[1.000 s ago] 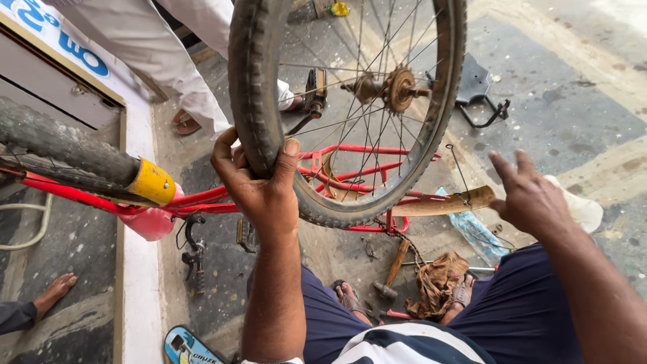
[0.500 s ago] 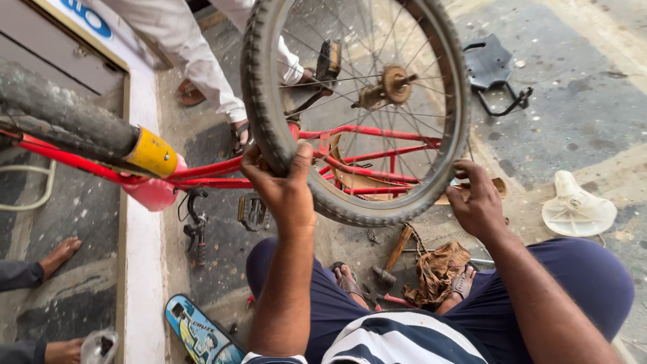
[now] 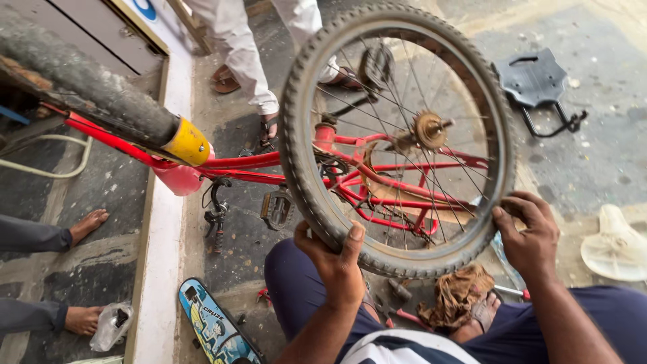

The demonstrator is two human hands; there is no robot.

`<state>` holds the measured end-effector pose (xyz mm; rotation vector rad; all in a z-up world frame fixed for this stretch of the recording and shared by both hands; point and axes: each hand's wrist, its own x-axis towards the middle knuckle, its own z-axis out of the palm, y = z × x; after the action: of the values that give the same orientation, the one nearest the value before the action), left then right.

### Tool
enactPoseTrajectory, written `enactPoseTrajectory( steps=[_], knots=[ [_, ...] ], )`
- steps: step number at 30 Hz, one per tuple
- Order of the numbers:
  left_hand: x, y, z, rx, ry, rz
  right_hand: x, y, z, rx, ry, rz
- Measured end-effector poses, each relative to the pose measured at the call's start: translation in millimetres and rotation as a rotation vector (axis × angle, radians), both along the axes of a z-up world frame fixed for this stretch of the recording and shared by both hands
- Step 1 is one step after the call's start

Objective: The person is repairing a bicycle wheel by hand. They are seen adjusting the spokes and the hub of the rear wheel, which is removed from the frame. The person uses a thin metal tool to manipulate the components of the wheel hub.

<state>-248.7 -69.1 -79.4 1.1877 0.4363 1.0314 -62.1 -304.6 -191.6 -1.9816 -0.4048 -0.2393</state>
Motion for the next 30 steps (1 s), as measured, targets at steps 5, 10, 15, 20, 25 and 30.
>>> enactPoseTrajectory(
  steps=[5,10,15,20,25,30],
  knots=[
    [-13.1,-0.1,-32.5,0.006,-0.075,-0.115,5.9,-8.8,5.4,-0.179,-0.015,-0.042],
    [-25.0,3.1,-34.8,0.105,0.021,-0.156,5.0,-14.2,1.6,-0.117,-0.007,0.015],
    [-26.9,6.1,-23.5,0.238,0.05,-0.137,12.5,-26.8,-15.1,-0.08,-0.041,0.071],
    [-34.8,15.9,-20.6,0.292,-0.126,-0.13,15.1,-52.4,-26.1,0.041,0.005,-0.097],
    [-47.6,21.9,-39.6,0.321,-0.012,-0.042,4.2,-91.9,-21.7,-0.238,0.186,-0.185],
    [-51.3,24.5,-45.4,0.346,0.001,-0.12,-5.1,-60.0,-106.0,-1.155,0.588,0.161]
  ],
)
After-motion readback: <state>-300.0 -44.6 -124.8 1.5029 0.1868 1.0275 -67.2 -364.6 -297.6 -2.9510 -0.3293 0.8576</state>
